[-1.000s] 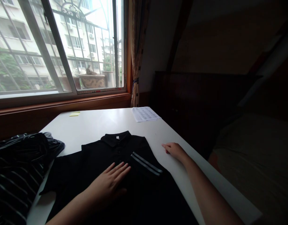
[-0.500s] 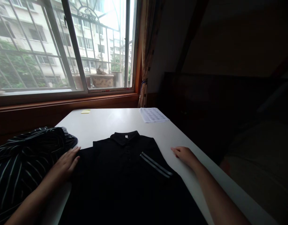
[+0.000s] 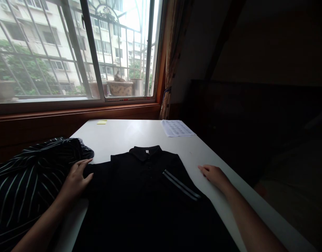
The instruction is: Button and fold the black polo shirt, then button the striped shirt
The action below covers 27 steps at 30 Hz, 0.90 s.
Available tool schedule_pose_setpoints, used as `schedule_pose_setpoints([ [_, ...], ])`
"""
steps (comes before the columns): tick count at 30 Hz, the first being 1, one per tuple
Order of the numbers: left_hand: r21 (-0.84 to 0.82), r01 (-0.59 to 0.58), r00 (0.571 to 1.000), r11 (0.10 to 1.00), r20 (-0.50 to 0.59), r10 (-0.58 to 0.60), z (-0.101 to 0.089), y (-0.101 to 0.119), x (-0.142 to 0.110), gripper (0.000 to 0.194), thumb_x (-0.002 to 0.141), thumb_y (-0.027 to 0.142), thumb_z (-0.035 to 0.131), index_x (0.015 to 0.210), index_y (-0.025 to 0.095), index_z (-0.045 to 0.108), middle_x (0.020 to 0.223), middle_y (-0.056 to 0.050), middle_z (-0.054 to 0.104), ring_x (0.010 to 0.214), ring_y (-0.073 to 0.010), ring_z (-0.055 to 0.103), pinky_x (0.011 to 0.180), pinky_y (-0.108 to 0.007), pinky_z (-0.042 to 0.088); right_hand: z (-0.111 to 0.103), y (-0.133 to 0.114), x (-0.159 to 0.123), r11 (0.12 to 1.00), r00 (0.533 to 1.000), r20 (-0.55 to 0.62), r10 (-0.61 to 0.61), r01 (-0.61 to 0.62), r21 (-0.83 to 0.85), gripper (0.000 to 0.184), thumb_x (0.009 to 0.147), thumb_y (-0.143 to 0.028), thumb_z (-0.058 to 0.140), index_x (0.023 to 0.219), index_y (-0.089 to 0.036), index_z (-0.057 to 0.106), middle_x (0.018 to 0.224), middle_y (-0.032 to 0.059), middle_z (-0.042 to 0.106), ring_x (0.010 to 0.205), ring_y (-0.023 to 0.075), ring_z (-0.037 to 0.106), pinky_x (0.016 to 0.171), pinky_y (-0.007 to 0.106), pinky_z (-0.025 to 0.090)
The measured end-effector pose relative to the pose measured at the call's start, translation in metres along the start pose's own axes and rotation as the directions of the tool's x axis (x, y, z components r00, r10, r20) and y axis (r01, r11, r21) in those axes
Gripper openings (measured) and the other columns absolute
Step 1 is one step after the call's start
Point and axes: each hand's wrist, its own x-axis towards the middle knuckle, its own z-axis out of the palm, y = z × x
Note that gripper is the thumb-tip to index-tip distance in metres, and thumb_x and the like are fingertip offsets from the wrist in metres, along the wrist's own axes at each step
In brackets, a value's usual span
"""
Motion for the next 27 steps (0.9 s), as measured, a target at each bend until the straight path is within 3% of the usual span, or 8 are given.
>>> schedule_pose_setpoints([
  [6,-0.055,-0.137,0.975,0.989,-0.185,0.124,-0.038,0.056,0.004,0.042,0.09,0.037,0.055,0.13,0.024,0.054,0.129,-0.008,0.056,0.12,-0.0291,0.055,0.107,-0.048,0.045,0.003,0.003,0.002,1.0,1.0,-0.013,0.017,-0.017,0.001,0.049,0.089,-0.057,0.042,0.059,-0.021,0.054,0.052,0.0,0.057,0.054,0.0168,0.052,0.054,0.027,0.029],
  [11,-0.047,-0.387,0.917,0.921,-0.126,0.379,-0.045,0.089,-0.008,0.041,0.097,0.025,0.051,0.137,0.028,0.048,0.138,-0.007,0.052,0.125,-0.0259,0.055,0.106,-0.045,0.048,0.004,0.004,0.003,1.0,1.0,-0.02,0.021,-0.021,-0.011,0.049,0.089,-0.058,0.042,0.059,-0.021,0.054,0.052,-0.0002,0.057,0.054,0.0166,0.052,0.054,0.027,0.029],
  [14,-0.044,-0.556,0.829,0.83,0.034,0.558,-0.041,0.104,-0.019,0.047,0.098,0.013,0.045,0.142,0.028,0.045,0.143,-0.007,0.05,0.127,-0.024,0.054,0.107,-0.041,0.05,0.004,0.004,0.002,1.0,0.999,-0.026,0.024,-0.024,-0.018,0.048,0.089,-0.057,0.043,0.058,-0.022,0.053,0.053,0.0,0.057,0.054,0.0166,0.051,0.054,0.028,0.028],
  [17,-0.089,-0.701,0.685,0.708,0.192,0.703,-0.037,0.123,-0.031,0.051,0.098,0.008,0.043,0.146,0.027,0.043,0.146,-0.007,0.049,0.129,-0.0234,0.053,0.106,-0.037,0.051,0.003,0.004,0.002,0.999,0.999,-0.034,0.031,-0.031,-0.024,0.048,0.089,-0.057,0.043,0.058,-0.022,0.054,0.053,0.0003,0.057,0.054,0.0169,0.051,0.054,0.028,0.028],
  [19,-0.156,-0.763,0.589,0.627,0.23,0.774,-0.035,0.135,-0.039,0.051,0.098,0.009,0.045,0.146,0.027,0.044,0.145,-0.006,0.051,0.128,-0.0223,0.054,0.104,-0.032,0.053,0.003,0.003,0.002,0.999,0.998,-0.042,0.036,-0.037,-0.027,0.048,0.089,-0.057,0.043,0.058,-0.022,0.055,0.053,0.0007,0.058,0.054,0.017,0.051,0.053,0.028,0.028],
  [21,-0.22,-0.787,0.532,0.576,0.228,0.815,-0.036,0.14,-0.044,0.051,0.097,0.009,0.048,0.145,0.025,0.046,0.142,-0.006,0.055,0.126,-0.0219,0.055,0.101,-0.031,0.055,0.003,0.003,0.002,0.999,0.998,-0.053,0.04,-0.042,-0.03,0.049,0.089,-0.057,0.042,0.058,-0.022,0.055,0.054,0.0009,0.059,0.054,0.0169,0.051,0.053,0.028,0.028],
  [24,-0.256,-0.746,0.583,0.615,0.194,0.789,-0.039,0.13,-0.041,0.049,0.095,0.008,0.049,0.142,0.025,0.049,0.129,-0.008,0.063,0.117,-0.0219,0.06,0.093,-0.033,0.057,0.004,0.001,0.002,0.999,0.997,-0.067,0.043,-0.045,-0.031,0.048,0.089,-0.056,0.043,0.057,-0.022,0.054,0.054,0.0009,0.059,0.053,0.0168,0.051,0.053,0.028,0.028],
  [27,-0.255,-0.576,0.757,0.777,0.193,0.624,-0.041,0.101,-0.026,0.038,0.098,0.014,0.048,0.133,0.027,0.055,0.111,-0.006,0.068,0.098,-0.0186,0.066,0.084,-0.031,0.057,0.004,-0.002,0.0,0.999,0.995,-0.085,0.042,-0.044,-0.026,0.047,0.088,-0.055,0.044,0.056,-0.022,0.054,0.053,0.001,0.059,0.053,0.0172,0.051,0.053,0.028,0.03],
])
